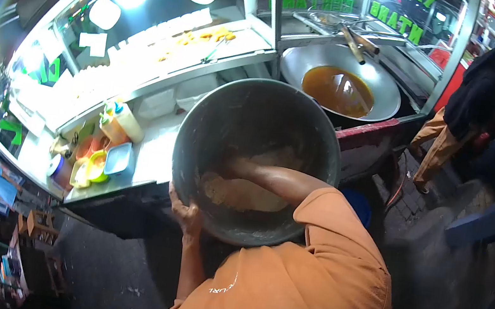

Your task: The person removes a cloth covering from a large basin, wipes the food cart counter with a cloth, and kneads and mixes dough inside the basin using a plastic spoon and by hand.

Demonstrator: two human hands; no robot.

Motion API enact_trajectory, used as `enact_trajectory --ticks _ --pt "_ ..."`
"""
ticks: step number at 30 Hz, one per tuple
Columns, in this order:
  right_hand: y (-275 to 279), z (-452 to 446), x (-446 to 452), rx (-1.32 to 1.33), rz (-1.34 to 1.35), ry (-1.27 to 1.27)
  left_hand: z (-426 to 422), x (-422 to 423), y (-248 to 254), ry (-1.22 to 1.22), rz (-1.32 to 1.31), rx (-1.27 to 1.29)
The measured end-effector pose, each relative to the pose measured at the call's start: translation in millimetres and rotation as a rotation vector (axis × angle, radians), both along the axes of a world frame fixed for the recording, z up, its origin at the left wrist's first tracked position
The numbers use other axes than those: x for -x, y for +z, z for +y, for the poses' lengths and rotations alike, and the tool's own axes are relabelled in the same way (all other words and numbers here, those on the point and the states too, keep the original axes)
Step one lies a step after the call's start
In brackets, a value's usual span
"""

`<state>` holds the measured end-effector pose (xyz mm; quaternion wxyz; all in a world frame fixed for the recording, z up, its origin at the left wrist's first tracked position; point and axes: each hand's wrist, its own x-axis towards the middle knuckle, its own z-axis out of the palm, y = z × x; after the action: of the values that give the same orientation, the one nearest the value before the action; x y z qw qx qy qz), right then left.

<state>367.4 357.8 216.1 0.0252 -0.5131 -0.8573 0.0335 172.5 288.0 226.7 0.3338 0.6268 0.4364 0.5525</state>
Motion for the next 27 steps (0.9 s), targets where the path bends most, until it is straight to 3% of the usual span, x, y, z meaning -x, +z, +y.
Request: enact_trajectory --ticks 3,6,8,9,10,11,13,15,16,19,22,24,25,27 --pt "-16 4 -20 0.165 -0.042 0.056 8 3 1 -0.015 -0.068 0.016" --pt "17 -30 -49 0.252 0.089 -0.165 12 5 11 0.044 -0.097 0.163" --pt "18 -40 -95 0.153 0.182 -0.403 4 8 3 0.000 -0.109 0.122" --pt "44 -50 -109 0.205 0.127 -0.646 -4 11 -5 -0.007 -0.106 0.112" --pt "36 -55 -124 0.129 0.180 -0.811 -10 14 -18 0.076 0.131 -0.067" --pt "29 -60 -139 0.042 0.252 -0.971 -20 14 -23 0.067 0.049 0.005" --pt "-13 -73 -139 -0.012 0.430 -0.790 -34 4 -30 0.036 -0.129 0.158" --pt "-84 -65 -130 -0.061 0.256 -0.663 -30 -4 -26 0.083 -0.083 0.141" --pt "-83 -66 -100 -0.010 0.202 -0.624 -30 -5 -25 0.100 -0.059 0.123" --pt "-32 -61 -13 0.259 0.202 -0.573 -25 -5 -27 0.075 -0.123 0.111" --pt "-37 -71 -16 0.291 0.190 -0.530 -30 -9 -10 0.099 -0.146 0.148" --pt "-11 -87 -63 -0.036 0.021 -0.629 -27 -7 -13 0.093 -0.158 0.124" --pt "3 -83 -91 0.111 0.146 -0.729 -27 -6 -16 0.099 -0.166 0.116" --pt "40 -105 -124 -0.044 0.174 -0.808 -26 -5 -18 0.105 -0.174 0.128"
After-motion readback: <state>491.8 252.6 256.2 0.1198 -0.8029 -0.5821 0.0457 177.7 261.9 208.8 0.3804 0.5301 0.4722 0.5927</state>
